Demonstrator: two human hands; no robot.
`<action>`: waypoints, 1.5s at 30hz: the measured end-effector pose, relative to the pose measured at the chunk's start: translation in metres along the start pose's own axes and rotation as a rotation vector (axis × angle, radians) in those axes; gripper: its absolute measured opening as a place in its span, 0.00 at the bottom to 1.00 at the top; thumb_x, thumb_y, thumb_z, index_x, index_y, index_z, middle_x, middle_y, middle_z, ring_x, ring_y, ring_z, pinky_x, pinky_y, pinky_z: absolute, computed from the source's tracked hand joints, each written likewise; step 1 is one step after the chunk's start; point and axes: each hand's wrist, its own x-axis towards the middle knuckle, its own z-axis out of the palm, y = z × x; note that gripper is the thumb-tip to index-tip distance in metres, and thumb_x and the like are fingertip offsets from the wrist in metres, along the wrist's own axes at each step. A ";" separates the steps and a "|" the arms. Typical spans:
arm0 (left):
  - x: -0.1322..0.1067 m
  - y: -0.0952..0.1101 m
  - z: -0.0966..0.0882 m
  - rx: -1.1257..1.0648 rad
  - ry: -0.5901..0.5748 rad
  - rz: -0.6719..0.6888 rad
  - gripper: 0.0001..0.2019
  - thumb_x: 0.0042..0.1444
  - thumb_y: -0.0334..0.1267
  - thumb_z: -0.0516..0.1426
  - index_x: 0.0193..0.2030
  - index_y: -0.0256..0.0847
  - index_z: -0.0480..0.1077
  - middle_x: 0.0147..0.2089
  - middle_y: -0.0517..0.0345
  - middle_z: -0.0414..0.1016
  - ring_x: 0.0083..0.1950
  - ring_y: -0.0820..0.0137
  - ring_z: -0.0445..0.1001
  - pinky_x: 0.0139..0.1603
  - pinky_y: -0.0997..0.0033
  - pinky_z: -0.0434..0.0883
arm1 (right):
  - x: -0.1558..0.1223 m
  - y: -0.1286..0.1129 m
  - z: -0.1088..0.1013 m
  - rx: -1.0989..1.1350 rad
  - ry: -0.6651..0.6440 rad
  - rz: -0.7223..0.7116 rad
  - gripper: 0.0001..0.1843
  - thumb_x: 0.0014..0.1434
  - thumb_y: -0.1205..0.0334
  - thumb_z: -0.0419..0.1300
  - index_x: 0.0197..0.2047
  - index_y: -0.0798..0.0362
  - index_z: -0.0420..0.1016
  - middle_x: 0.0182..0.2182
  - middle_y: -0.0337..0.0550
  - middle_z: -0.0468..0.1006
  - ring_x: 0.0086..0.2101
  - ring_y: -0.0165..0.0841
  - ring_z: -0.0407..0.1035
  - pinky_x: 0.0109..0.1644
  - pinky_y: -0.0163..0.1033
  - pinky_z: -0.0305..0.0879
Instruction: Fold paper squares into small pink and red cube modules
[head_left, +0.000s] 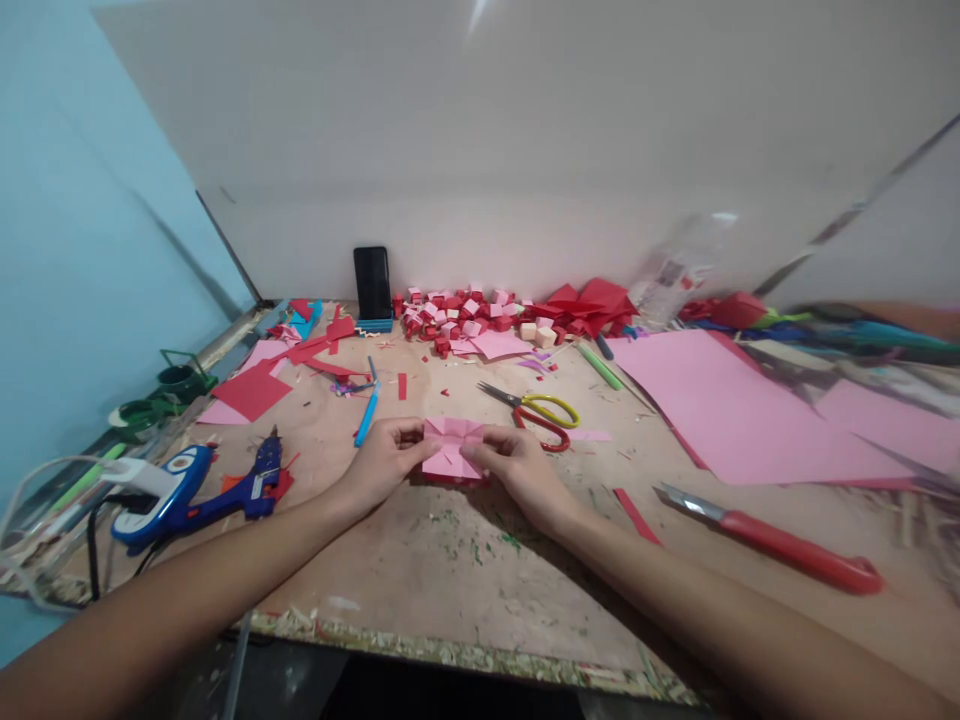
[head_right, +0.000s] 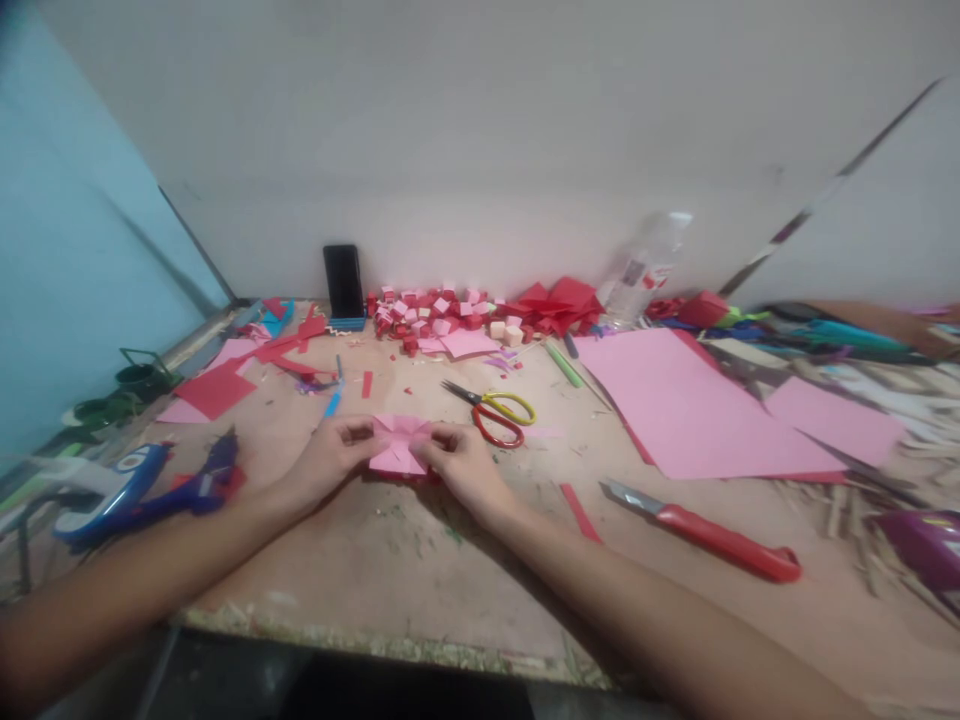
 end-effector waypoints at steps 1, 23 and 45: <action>0.000 -0.001 0.000 0.025 0.001 0.013 0.13 0.53 0.45 0.67 0.33 0.36 0.79 0.32 0.57 0.80 0.34 0.68 0.75 0.38 0.71 0.70 | 0.000 0.000 0.000 -0.019 0.000 -0.002 0.12 0.57 0.56 0.64 0.28 0.55 0.78 0.23 0.41 0.73 0.26 0.31 0.62 0.29 0.37 0.56; -0.004 -0.006 0.001 0.070 0.110 0.097 0.12 0.56 0.39 0.65 0.46 0.40 0.72 0.35 0.59 0.76 0.31 0.70 0.75 0.32 0.73 0.72 | 0.000 0.003 0.002 -0.067 0.054 0.001 0.16 0.57 0.54 0.65 0.24 0.55 0.74 0.21 0.39 0.71 0.23 0.29 0.60 0.26 0.35 0.53; -0.007 0.000 0.000 0.477 0.152 0.337 0.03 0.61 0.35 0.62 0.37 0.41 0.78 0.56 0.51 0.71 0.56 0.64 0.74 0.42 0.72 0.76 | -0.002 0.002 0.007 -0.143 0.087 -0.138 0.17 0.59 0.56 0.61 0.22 0.53 0.69 0.20 0.37 0.70 0.23 0.30 0.65 0.28 0.35 0.58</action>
